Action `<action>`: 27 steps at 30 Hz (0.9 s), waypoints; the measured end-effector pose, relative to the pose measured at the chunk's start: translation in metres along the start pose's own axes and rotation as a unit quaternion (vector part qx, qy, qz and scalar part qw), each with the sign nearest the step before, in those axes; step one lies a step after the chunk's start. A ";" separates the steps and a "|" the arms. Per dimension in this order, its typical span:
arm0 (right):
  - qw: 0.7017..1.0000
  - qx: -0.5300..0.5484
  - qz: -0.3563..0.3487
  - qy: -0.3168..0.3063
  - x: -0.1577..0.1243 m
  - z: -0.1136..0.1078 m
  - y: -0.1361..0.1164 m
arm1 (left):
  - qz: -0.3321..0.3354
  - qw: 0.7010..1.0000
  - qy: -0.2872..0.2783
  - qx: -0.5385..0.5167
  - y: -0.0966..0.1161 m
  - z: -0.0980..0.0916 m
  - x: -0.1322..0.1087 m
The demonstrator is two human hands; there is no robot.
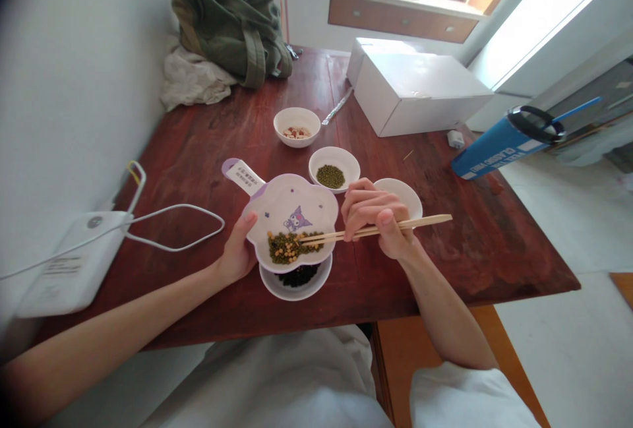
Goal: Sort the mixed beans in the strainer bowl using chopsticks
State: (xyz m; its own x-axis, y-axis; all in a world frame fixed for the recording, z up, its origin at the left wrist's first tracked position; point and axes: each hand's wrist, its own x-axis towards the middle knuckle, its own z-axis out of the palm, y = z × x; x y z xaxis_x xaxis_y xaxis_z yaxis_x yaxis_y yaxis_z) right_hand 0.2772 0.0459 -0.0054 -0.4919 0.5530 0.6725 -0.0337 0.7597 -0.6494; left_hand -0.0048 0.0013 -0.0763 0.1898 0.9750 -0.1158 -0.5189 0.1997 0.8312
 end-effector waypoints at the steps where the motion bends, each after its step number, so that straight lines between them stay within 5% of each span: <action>1: 1.000 0.000 0.001 0.005 0.000 0.000 0.000 | -0.002 1.000 0.000 -0.001 0.000 0.000 0.000; 14: 0.994 0.076 -0.001 0.072 -0.001 -0.005 0.004 | 0.000 1.000 0.008 0.001 0.000 0.002 0.000; 21: 0.989 0.139 0.026 -0.036 0.001 -0.006 -0.003 | 0.000 1.000 0.007 0.004 0.002 0.003 -0.001; 27: 0.990 0.137 0.025 -0.029 -0.001 0.003 -0.001 | 0.002 1.000 0.009 0.002 0.002 0.003 -0.001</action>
State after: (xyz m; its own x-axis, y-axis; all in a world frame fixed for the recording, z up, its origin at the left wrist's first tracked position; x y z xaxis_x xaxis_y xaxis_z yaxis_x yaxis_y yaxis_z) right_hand 0.2751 0.0431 -0.0064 -0.5486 0.5608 0.6201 -0.2389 0.6056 -0.7591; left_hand -0.0037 0.0007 -0.0734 0.1732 0.9772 -0.1229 -0.5162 0.1963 0.8337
